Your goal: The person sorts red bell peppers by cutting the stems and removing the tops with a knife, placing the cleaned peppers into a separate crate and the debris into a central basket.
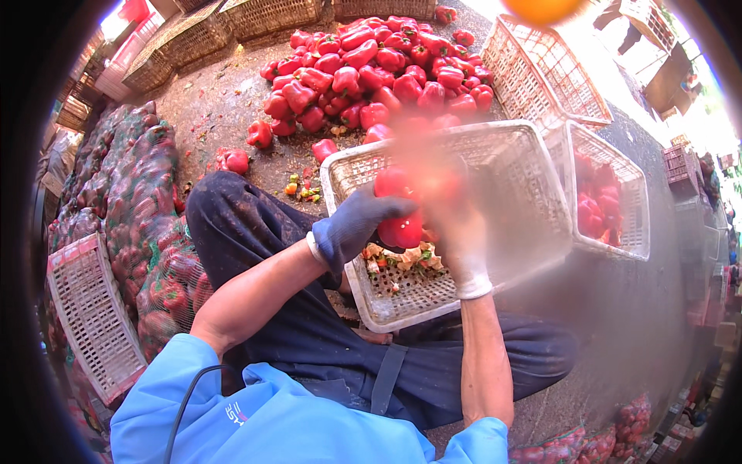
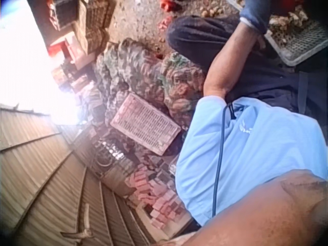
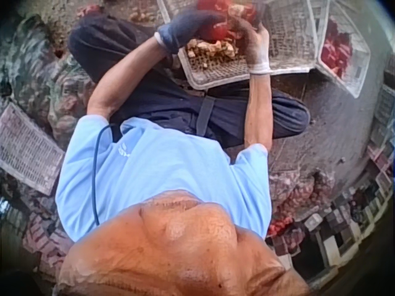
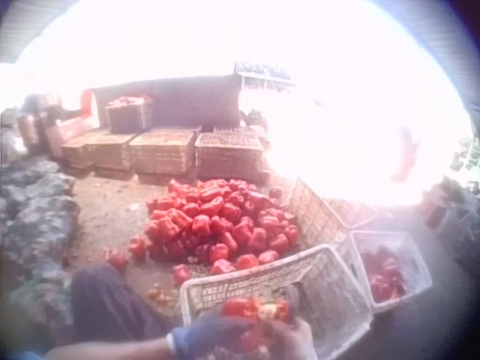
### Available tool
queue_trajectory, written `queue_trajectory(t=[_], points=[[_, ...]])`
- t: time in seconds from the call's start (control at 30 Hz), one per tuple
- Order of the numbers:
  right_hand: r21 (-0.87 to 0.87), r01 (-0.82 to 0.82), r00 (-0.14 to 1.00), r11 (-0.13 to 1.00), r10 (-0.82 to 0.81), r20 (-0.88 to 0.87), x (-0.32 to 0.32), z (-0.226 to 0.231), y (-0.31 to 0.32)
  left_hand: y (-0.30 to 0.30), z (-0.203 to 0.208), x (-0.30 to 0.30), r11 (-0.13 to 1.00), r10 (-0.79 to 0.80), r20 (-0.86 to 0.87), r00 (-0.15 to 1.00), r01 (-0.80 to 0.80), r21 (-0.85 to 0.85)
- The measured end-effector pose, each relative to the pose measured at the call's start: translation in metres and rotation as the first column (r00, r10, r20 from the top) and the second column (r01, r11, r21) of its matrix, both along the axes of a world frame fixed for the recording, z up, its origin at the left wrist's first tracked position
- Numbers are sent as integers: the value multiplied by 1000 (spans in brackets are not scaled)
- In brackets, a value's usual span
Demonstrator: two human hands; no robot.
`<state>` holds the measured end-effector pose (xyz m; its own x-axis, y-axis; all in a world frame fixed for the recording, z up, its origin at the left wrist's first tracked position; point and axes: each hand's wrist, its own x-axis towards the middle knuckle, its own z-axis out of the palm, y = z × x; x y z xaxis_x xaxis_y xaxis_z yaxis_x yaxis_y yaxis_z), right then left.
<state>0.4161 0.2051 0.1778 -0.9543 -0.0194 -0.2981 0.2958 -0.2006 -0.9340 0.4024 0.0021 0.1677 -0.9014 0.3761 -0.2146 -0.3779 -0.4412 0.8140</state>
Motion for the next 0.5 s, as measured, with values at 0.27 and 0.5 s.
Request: queue_trajectory(t=[0.27, 0.5], points=[[84, -108, 991, 991, 101, 85, -16, -37, 25, 0, -33, 0, 917, 141, -155, 978, -188, -351], [195, 119, 974, 973, -153, 167, 13, 17, -28, 4, -18, 3, 375, 259, -546, 797, -603, -704]])
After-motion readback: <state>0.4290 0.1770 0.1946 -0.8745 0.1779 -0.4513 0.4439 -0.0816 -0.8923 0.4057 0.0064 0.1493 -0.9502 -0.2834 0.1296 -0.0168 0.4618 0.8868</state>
